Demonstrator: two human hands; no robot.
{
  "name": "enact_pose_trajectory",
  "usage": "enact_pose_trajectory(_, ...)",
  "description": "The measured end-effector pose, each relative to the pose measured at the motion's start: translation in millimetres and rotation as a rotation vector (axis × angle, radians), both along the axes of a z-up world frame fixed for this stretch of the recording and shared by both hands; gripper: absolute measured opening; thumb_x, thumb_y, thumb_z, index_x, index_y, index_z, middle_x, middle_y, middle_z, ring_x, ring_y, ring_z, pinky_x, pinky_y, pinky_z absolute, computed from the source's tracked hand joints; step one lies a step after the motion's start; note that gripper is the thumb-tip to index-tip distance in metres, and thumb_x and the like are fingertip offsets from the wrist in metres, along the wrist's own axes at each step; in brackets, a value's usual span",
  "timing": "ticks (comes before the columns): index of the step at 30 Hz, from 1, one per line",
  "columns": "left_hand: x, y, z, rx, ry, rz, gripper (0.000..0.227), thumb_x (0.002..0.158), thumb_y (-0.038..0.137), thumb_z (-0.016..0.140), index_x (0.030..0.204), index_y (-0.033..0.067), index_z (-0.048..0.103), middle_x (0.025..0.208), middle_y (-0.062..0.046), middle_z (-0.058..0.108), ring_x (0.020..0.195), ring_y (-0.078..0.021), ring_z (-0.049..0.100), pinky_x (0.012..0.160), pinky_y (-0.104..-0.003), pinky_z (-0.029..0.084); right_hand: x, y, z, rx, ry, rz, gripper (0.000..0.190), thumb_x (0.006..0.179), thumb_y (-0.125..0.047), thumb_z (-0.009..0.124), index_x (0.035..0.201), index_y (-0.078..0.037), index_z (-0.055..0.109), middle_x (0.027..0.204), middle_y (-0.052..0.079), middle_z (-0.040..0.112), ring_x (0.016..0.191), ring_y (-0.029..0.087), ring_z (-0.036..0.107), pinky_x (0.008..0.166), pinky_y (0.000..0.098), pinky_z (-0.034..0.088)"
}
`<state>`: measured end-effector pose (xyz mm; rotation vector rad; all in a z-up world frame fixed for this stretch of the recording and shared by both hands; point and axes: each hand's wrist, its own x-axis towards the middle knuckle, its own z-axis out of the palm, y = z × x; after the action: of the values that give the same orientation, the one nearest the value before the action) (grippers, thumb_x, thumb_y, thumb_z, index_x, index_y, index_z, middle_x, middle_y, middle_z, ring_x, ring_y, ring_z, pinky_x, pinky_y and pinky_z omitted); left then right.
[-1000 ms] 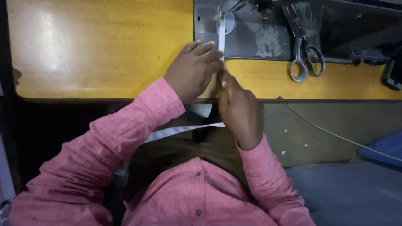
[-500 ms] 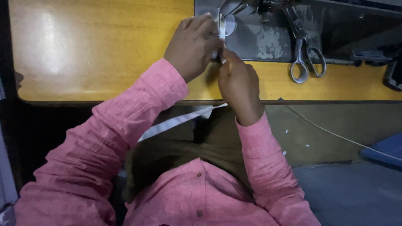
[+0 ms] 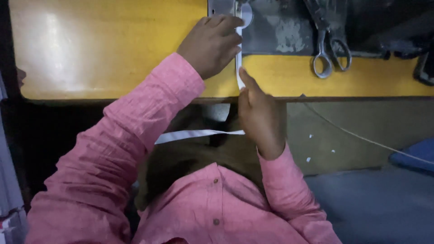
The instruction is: The person uses a sewing machine to stitch a white strip of material onto the edges of various printed sachet packets. They repeatedly pick up different packets from a stack, align them under the needle, and sew along the side before moving to the next item.
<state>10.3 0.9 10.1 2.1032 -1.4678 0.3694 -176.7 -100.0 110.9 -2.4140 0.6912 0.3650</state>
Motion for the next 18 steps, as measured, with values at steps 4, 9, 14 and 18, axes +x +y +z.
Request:
enact_pose_trajectory(4,1.5,-3.3,-8.2,0.018,-0.050,-0.007,0.018,0.103,0.032,0.082,0.103,0.0141,0.082,0.118,-0.005,0.073,0.106,-0.0319,0.066,0.087,-0.049,0.050,-49.7,3.5,-48.9,-0.020,-0.226,0.023,0.053,0.111,-0.025,0.041,0.164,-0.027,0.045,0.116,0.005,0.053,0.064,0.040,0.062,0.059,0.0498,0.043)
enact_pose_trajectory(9,-9.6,-4.1,-4.5,0.062,-0.016,0.036,0.033,0.102,0.048,0.078,0.102,0.0157,0.084,0.125,-0.007,0.074,0.115,-0.0298,0.065,0.093,-0.048,0.047,-80.0,3.7,-59.6,-0.062,-0.319,0.131,0.058,0.111,-0.014,0.043,0.168,-0.023,0.035,0.171,-0.002,0.048,0.074,0.049,0.071,0.060,0.0533,0.052)
enact_pose_trajectory(14,-16.5,-2.0,-6.9,0.064,-0.042,0.001,0.035,0.097,0.049,0.083,0.106,0.0156,0.080,0.118,-0.003,0.068,0.111,-0.0293,0.062,0.100,-0.048,0.046,-82.4,1.8,-57.2,-0.194,-0.183,0.147,0.066,0.111,-0.015,0.050,0.172,-0.035,0.031,0.063,0.024,0.058,0.046,0.045,0.050,0.049,0.0591,0.037)
enact_pose_trajectory(18,-32.7,3.1,-0.2,0.063,-0.047,-0.003,0.024,0.097,0.035,0.082,0.107,0.0132,0.079,0.121,-0.007,0.066,0.116,-0.0317,0.060,0.100,-0.051,0.050,-87.9,2.7,-80.7,-0.213,-0.255,0.206,0.074,0.112,-0.008,0.050,0.175,-0.032,0.020,0.057,0.015,0.044,0.041,0.034,0.042,0.045,0.0495,0.034)
